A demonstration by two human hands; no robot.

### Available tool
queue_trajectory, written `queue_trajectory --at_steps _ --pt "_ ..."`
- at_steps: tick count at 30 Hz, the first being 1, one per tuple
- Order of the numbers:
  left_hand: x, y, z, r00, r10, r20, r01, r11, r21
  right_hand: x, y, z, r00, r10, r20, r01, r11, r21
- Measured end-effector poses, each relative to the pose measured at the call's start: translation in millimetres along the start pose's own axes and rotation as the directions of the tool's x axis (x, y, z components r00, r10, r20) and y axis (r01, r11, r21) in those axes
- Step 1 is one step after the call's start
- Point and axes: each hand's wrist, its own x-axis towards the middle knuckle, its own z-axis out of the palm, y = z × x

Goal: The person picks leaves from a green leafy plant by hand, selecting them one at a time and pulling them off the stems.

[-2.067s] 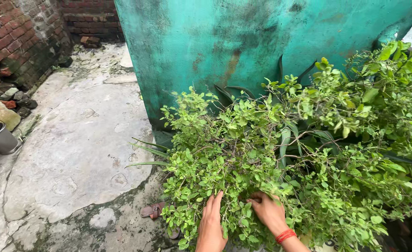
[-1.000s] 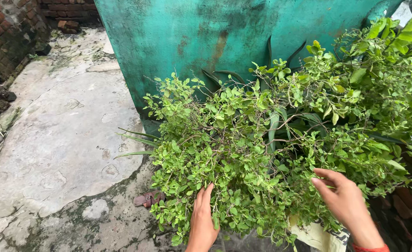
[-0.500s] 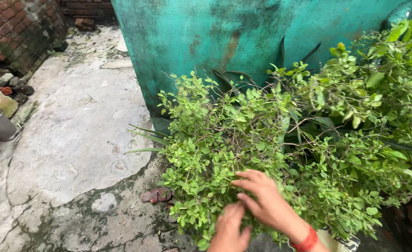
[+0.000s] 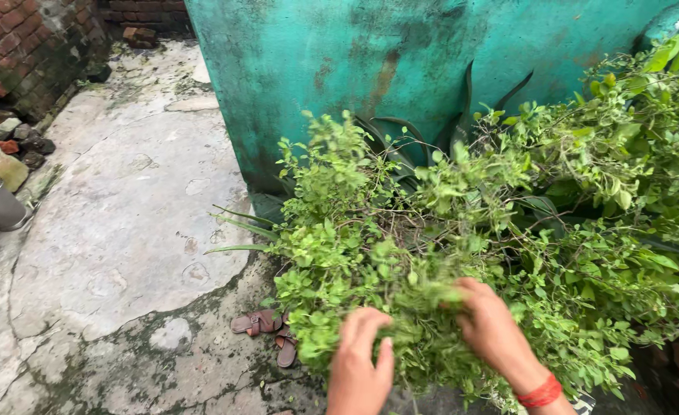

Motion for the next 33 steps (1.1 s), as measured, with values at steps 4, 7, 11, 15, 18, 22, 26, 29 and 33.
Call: queue_trajectory --at_steps 4,7,11,15,18,22,26,29,33 --pt "9 -10 -11 0.982 -0.188 -0.001 0.187 0.979 0.085 -1 51 -9 0.991 0.13 -0.026 -0.126 0.985 0.114" --pt "7 -24 -8 0.978 -0.203 0.047 0.195 0.973 0.124 -9 90 -21 0.987 0.051 -0.151 -0.032 0.991 0.13" --pt "6 -31 1 0.93 -0.327 0.164 0.305 0.941 0.147 -17 124 -26 0.984 0.114 -0.14 -0.114 0.993 0.004" --pt "8 -22 -8 0.874 -0.426 0.232 0.349 0.884 0.311 -27 142 -33 0.907 0.413 -0.081 -0.417 0.908 -0.035" --pt "12 -16 -17 0.831 -0.495 0.254 0.389 0.844 0.369 -34 152 -50 0.892 0.422 -0.164 -0.438 0.895 -0.081" --pt "8 -25 -20 0.849 -0.472 0.236 0.4 0.868 0.294 -34 158 -55 0.914 0.347 -0.21 -0.357 0.934 -0.01" --pt "3 -47 -16 0.916 -0.352 0.194 0.313 0.928 0.203 -32 158 -43 0.933 0.262 -0.247 -0.279 0.959 -0.039" --pt "1 -57 -14 0.928 -0.34 0.155 0.316 0.936 0.157 -25 148 -29 0.925 0.33 -0.186 -0.289 0.932 0.217" --pt "0 -61 -12 0.928 -0.348 0.13 0.336 0.936 0.109 -16 100 -17 0.948 0.316 -0.039 -0.3 0.927 0.224"
